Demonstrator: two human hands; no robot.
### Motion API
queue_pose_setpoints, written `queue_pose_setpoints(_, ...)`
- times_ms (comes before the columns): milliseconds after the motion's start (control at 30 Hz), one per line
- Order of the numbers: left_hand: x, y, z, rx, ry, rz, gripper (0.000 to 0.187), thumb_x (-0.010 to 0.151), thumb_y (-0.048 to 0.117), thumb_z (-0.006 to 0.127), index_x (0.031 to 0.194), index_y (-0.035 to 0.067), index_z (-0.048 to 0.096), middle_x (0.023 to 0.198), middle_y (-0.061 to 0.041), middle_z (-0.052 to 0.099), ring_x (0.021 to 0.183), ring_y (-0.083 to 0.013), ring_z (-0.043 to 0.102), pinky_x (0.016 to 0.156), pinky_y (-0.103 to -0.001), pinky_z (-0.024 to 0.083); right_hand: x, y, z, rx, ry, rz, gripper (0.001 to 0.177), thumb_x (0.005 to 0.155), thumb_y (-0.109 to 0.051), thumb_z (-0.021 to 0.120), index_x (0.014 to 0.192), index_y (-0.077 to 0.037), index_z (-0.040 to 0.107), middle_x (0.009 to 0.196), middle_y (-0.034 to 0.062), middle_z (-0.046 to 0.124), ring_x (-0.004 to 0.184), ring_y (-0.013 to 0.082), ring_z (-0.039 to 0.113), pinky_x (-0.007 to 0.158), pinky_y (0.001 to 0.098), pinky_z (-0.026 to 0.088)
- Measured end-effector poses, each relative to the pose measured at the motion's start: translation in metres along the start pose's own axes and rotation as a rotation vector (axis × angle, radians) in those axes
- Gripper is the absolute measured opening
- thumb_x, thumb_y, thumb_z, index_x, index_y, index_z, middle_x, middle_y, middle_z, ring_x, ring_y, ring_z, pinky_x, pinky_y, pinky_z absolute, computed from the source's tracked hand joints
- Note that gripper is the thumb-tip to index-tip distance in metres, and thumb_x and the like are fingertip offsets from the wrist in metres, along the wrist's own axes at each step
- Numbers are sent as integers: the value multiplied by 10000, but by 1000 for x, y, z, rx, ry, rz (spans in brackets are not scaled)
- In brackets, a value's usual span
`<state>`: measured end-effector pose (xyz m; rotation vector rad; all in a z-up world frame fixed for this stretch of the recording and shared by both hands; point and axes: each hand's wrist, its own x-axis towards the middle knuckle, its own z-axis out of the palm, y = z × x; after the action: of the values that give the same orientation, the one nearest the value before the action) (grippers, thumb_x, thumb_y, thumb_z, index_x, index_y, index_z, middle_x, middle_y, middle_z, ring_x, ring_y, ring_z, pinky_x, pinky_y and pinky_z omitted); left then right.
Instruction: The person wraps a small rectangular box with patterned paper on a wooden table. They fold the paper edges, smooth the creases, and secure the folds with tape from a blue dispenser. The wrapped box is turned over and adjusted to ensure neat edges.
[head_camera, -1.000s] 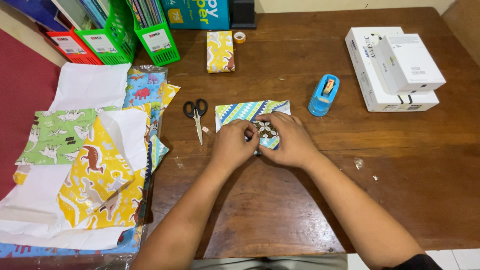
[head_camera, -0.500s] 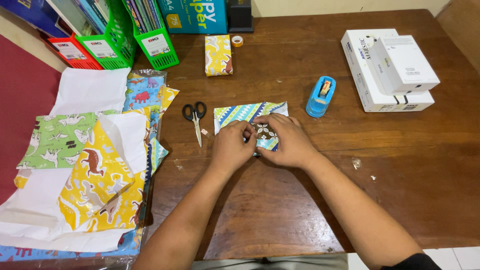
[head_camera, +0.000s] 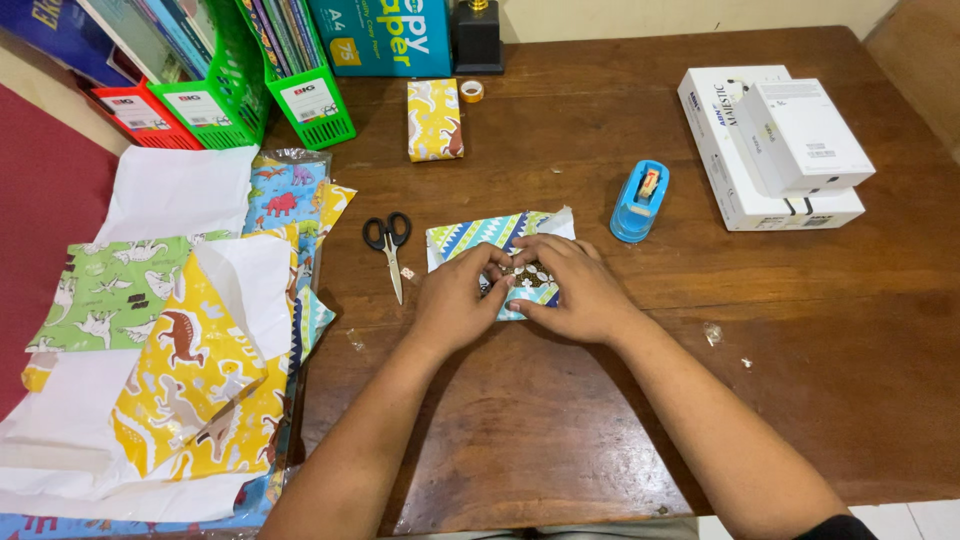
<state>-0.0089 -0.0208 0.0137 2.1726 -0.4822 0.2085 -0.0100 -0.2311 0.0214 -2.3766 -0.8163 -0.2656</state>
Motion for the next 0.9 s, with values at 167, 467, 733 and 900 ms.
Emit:
queue_pose_setpoints(167,-5,5,-21,20,-96,169,144,894,259,728,952,131,759,917,-47,718,755,-255,698,649,-379,533,0,5,-4,38,26,92,451,820,-317,763,1217,-136,648,1437,69,603,1353,296,539,1108,503,374)
queue_pose_setpoints(467,-4,0,-31,118,-182,212,263,868,389,768,795,136,774,843,-20,698,749,-248,706,635,-382,534,4,11,0,78,63,123,577,891,-316,714,1410,-116,563,1620,149,398,1502,384,332,1167,680,176)
queue_pose_setpoints(733,-1,-2,-17,154,-34,198,187,890,268,713,1010,131,755,940,-48,729,792,-276,720,649,-411,550,2,8,3,-4,-78,80,481,825,-361,787,1259,-174,698,1565,101,479,1408,339,438,1185,694,56)
queue_pose_setpoints(900,-4,0,-16,18,95,220,113,908,181,748,999,118,773,912,-62,776,697,-217,743,627,-329,581,-2,18,-15,-117,121,112,138,879,-254,821,998,-191,794,1187,-32,784,1161,162,717,1238,597,274)
